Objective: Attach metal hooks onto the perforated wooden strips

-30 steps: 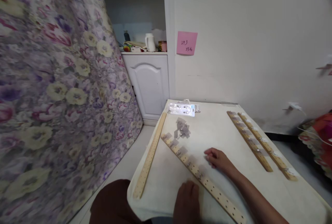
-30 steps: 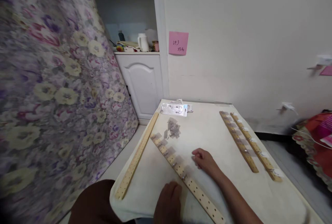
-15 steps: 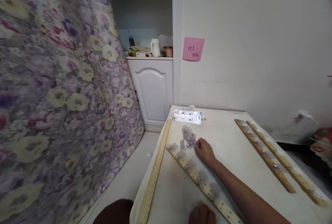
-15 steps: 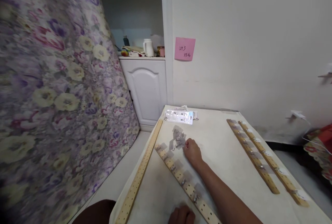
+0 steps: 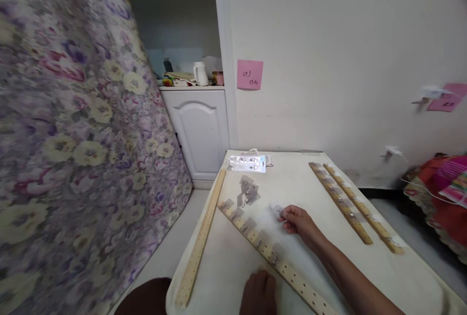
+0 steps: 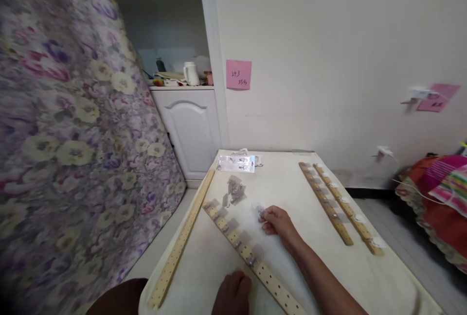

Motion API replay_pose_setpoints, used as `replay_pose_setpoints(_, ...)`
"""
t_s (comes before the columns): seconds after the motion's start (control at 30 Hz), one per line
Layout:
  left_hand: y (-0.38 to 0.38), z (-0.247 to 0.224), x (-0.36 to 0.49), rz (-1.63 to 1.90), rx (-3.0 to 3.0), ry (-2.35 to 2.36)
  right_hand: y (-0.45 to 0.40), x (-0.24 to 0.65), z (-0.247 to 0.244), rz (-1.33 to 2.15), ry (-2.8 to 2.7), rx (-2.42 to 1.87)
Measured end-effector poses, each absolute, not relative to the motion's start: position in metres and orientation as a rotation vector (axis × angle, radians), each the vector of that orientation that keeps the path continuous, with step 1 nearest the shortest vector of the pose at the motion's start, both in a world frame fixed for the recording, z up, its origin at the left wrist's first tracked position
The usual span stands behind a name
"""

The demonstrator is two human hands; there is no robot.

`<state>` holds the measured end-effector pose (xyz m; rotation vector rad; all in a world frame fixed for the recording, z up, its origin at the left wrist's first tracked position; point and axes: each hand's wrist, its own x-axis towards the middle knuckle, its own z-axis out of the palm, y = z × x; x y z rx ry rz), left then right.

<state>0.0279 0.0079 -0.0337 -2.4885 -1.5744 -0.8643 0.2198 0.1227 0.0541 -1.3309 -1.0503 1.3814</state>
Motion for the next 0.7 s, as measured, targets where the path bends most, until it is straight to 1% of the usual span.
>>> replay_pose_setpoints(0.13, 0.004, -0.011, 0.023, -0.943, -2.626, -1.618, 0.08, 0.236, 0.065, 1.559, -0.899, -1.131)
replay_pose_setpoints(0.23, -0.001, 0.006, 0.022, -1.194, -2.685, -1.576, 0.056, 0.242, 0.07, 1.579, -0.869, -1.084)
replay_pose_setpoints(0.5, -0.017, 0.067, 0.053, -1.855, -2.683, -2.189, 0.016, 0.236, 0.078, 1.615, -0.91, -1.004)
replay_pose_setpoints(0.6, -0.014, 0.076, 0.068, -2.037, -2.68, -2.332, 0.009, 0.229, 0.076, 1.629, -0.961, -0.986)
replay_pose_setpoints(0.7, -0.01, 0.078, 0.077, -2.188, -2.684, -2.329, 0.005, 0.226, 0.074, 1.627, -1.017, -0.993)
